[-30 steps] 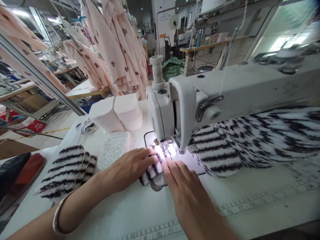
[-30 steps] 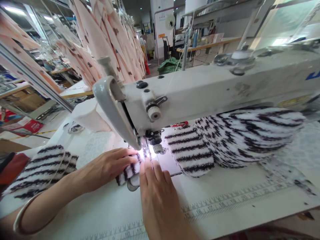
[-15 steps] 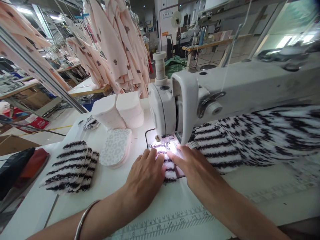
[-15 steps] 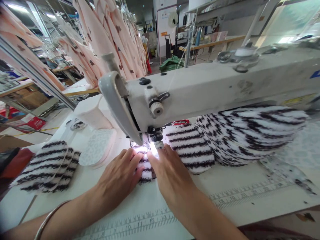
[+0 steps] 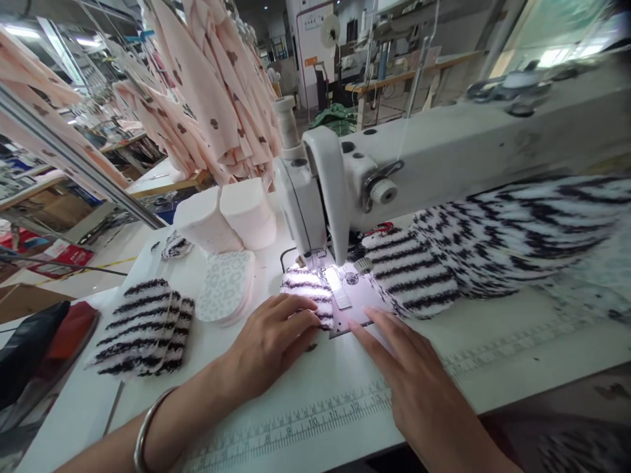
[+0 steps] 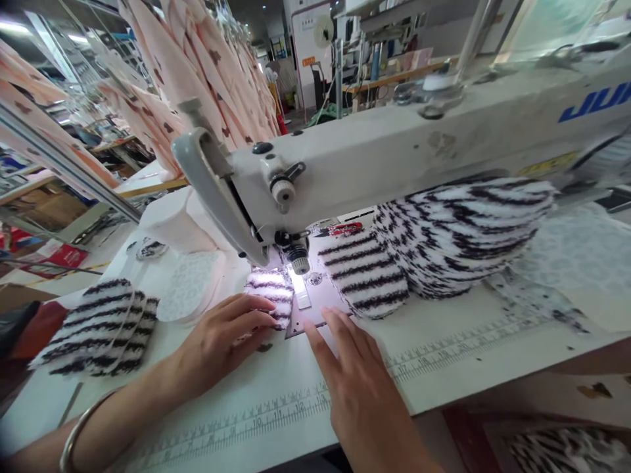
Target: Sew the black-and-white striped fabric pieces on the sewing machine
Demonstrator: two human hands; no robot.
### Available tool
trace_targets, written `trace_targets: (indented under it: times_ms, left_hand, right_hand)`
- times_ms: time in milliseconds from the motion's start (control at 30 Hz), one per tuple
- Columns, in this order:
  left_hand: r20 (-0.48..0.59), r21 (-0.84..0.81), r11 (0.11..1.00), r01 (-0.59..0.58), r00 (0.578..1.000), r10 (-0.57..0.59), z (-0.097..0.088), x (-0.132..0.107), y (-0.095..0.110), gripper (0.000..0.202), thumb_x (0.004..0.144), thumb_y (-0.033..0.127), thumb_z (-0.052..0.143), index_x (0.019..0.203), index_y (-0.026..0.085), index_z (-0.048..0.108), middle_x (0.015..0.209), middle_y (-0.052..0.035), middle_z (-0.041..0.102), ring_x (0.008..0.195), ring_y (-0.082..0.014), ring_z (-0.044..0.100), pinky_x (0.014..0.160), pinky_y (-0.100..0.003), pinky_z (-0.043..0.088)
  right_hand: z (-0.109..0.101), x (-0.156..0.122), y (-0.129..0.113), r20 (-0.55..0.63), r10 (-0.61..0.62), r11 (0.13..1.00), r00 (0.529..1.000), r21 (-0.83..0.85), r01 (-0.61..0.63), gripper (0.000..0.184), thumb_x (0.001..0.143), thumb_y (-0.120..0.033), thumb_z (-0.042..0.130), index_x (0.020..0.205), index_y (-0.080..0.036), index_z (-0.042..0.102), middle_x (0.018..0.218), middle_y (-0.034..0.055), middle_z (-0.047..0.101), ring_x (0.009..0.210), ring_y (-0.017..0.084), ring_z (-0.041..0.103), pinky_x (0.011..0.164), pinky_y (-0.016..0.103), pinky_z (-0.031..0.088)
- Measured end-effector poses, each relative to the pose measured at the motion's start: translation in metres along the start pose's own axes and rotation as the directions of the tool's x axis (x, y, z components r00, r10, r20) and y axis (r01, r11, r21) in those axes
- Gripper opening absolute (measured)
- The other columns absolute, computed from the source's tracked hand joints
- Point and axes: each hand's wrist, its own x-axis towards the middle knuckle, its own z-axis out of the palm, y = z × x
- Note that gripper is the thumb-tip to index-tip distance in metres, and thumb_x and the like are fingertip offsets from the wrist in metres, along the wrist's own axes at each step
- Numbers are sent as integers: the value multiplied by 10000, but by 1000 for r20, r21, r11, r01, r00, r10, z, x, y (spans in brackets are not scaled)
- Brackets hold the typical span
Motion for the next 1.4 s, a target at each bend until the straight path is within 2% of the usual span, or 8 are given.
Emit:
trace_targets:
  times_ms: [200, 333, 533, 700, 833, 1033, 1300, 1400]
  left_hand:
    - [47, -1, 997, -75, 996, 75, -7, -6, -4, 168, 898, 97, 531, 1044, 161, 584, 1094, -64, 650, 1055, -175, 583, 898, -346, 516]
    - [72, -7, 992, -128, 989, 129, -6, -15, -12, 254, 902, 97, 522, 1143, 156, 575, 1169, -78, 632, 1153, -179, 554, 958, -329, 509]
    - [23, -59, 994, -93, 995, 94, 0, -22, -13, 289, 892, 86, 532, 1167, 161, 580, 1197, -88, 618, 1144, -175, 567, 964, -315, 519]
    - [-11, -15, 999, -32, 999, 32, 12, -15, 8, 243, 922, 113, 488, 1147, 146, 572, 1165, -84, 635, 1094, -185, 589, 937, -328, 538]
    - [34, 69, 997, 17, 999, -19, 18, -8, 16, 268, 938, 137, 443, 1192, 136, 528, 1179, -99, 622, 1097, -223, 586, 882, -357, 568]
    - [54, 108, 992, 64, 996, -71, 18, -1, 7, 291, 936, 140, 433, 1217, 175, 498, 1139, -85, 633, 1029, -225, 616, 798, -370, 595]
    - [-4, 196, 978, 67, 998, -68, 19, 9, -13, 292, 926, 132, 418, 1211, 164, 473, 1132, -96, 629, 1017, -227, 627, 769, -355, 592]
    - [-37, 236, 970, 53, 998, -46, 21, 12, -21, 275, 931, 143, 413, 1201, 136, 469, 1007, -94, 646, 926, -213, 642, 689, -323, 586]
  right_hand:
    - [-2, 3, -2, 4, -8, 1000, 1000, -6, 8, 639, 776, 63, 279, 1317, -206, 488, 1331, 113, 466, 1255, 229, 411, 954, 407, 443]
    - [2, 7, -23, -77, 22, 999, 997, 28, -20, 562, 811, 16, 287, 1278, -181, 529, 1296, 136, 492, 1239, 262, 419, 956, 441, 421]
    - [10, 20, -48, -103, -17, 998, 995, -57, 11, 511, 781, -29, 329, 1200, -149, 596, 1228, 152, 561, 1184, 281, 479, 903, 421, 453]
    - [5, 20, -32, -80, -48, 991, 996, -126, 38, 490, 782, -17, 347, 1179, -156, 596, 1244, 137, 549, 1195, 278, 465, 940, 435, 424]
    - [2, 22, -15, -1, -119, 981, 993, -155, 118, 475, 807, -32, 359, 1214, -163, 565, 1258, 138, 522, 1211, 285, 443, 942, 439, 427]
    - [13, 39, -12, -58, -22, 999, 998, -48, 19, 474, 802, 3, 299, 1118, -174, 604, 1235, 133, 524, 1212, 272, 437, 955, 465, 407]
    - [10, 60, -7, 23, -51, 994, 998, -92, 53, 526, 803, 27, 268, 1174, -164, 588, 1035, 119, 567, 1051, 276, 530, 872, 477, 471]
    - [11, 63, -5, 55, -59, 991, 997, -117, 66, 561, 783, 42, 273, 1215, -166, 565, 1059, 120, 562, 973, 260, 553, 853, 475, 486]
